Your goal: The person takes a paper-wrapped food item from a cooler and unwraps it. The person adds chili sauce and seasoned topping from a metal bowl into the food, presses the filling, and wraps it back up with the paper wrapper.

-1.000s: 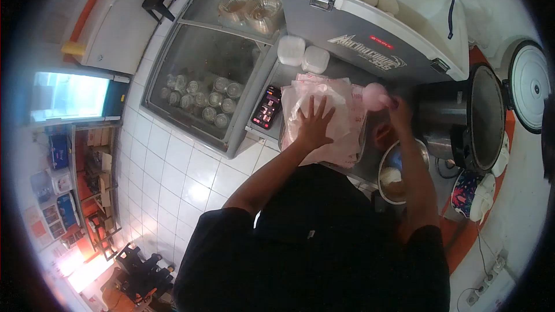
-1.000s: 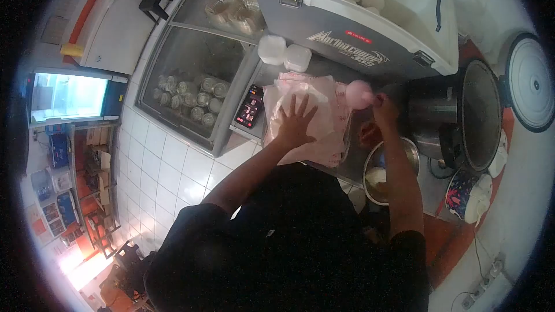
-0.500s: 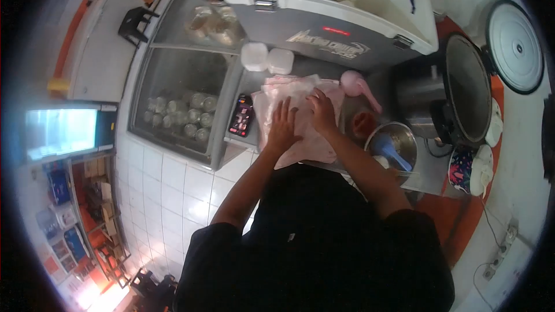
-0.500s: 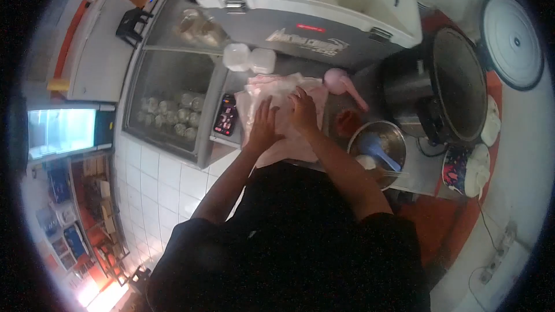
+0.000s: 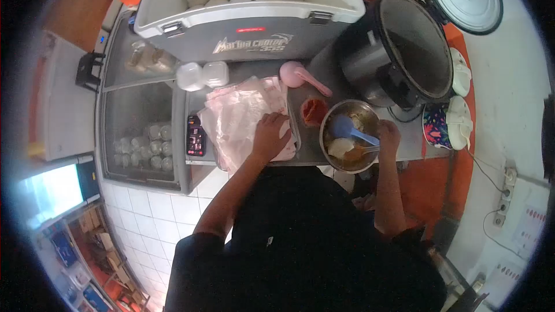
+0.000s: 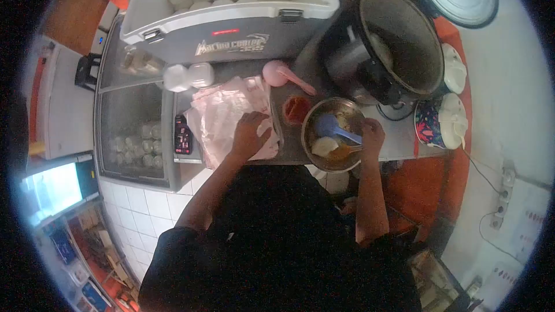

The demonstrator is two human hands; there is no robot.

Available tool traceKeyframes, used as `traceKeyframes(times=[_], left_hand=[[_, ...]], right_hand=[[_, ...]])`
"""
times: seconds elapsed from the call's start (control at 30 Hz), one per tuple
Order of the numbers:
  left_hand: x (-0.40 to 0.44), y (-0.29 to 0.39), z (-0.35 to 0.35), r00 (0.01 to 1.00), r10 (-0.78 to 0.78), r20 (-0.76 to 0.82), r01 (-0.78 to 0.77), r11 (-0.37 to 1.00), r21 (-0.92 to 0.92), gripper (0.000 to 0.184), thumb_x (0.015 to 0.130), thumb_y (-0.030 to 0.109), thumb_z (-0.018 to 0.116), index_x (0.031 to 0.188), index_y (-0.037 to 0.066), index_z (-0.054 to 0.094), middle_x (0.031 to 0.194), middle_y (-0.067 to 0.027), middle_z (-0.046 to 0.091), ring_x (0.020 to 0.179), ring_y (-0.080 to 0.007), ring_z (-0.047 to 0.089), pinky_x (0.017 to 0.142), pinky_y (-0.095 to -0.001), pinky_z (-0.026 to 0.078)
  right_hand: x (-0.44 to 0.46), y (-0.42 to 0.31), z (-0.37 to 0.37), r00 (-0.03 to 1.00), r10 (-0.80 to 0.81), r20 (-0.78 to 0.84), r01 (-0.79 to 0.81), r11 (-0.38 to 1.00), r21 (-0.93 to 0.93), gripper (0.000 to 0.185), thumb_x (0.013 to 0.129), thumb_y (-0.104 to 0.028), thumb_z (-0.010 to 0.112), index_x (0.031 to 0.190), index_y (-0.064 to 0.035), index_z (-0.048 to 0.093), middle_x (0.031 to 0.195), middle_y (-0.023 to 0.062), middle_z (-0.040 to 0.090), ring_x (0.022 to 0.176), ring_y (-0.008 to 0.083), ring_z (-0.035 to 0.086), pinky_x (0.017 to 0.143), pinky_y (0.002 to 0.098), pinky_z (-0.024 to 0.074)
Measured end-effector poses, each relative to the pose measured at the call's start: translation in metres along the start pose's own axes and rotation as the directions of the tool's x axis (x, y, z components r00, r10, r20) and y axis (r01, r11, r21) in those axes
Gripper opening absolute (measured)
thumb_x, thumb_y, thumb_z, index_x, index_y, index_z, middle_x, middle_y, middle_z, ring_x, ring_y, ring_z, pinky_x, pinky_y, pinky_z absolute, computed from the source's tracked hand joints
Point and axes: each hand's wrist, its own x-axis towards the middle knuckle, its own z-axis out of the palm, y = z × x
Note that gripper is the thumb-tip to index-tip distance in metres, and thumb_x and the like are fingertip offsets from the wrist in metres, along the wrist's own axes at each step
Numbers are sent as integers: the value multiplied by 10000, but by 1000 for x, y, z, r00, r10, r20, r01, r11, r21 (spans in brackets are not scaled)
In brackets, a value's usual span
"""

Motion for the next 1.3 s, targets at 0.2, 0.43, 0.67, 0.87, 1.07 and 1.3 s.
traceKeyframes(times=[0.2,0.43,0.67,0.87,1.07,1.3], left_hand=[[50,18,70,996,-35,-87,43,995,93,256,772,211,642,972,53,658,970,-153,613,944,-350,564,794,-475,466],[56,18,70,991,-43,-127,41,999,-20,174,819,159,620,914,20,663,856,-159,648,831,-333,613,747,-443,482],[45,93,30,959,-176,222,251,890,-381,158,882,131,630,954,-11,626,837,-64,654,789,-130,606,719,-286,480],[20,92,101,854,-183,487,490,601,-632,184,870,149,657,989,21,600,880,-48,645,820,-117,594,747,-268,477],[7,127,128,798,-267,541,562,653,-507,366,773,146,757,1045,2,559,962,-97,649,924,-162,614,794,-298,494],[-2,118,151,827,-339,448,540,699,-469,489,711,104,787,1111,-33,542,967,-146,660,914,-202,630,785,-316,508]], right_hand=[[-42,50,-38,978,94,-187,-92,996,19,208,822,-108,542,976,-37,663,863,18,642,764,114,571,668,260,442],[-66,69,-36,974,200,-102,-167,949,267,188,837,-61,557,1001,-41,646,903,20,643,794,128,582,711,257,450],[-55,10,-11,964,-70,257,-1,964,267,245,830,-71,648,1062,3,627,1030,67,638,930,150,595,840,302,470],[-45,27,-13,792,14,610,-192,955,227,372,773,-50,729,1118,10,602,1027,87,654,922,166,621,848,314,498],[-45,77,-23,761,126,637,-305,935,180,417,737,-147,764,1110,-9,638,966,100,680,870,172,639,802,323,499],[-46,85,-25,724,226,652,-445,875,191,346,783,-87,728,1092,27,622,942,85,672,792,158,653,714,296,544]])
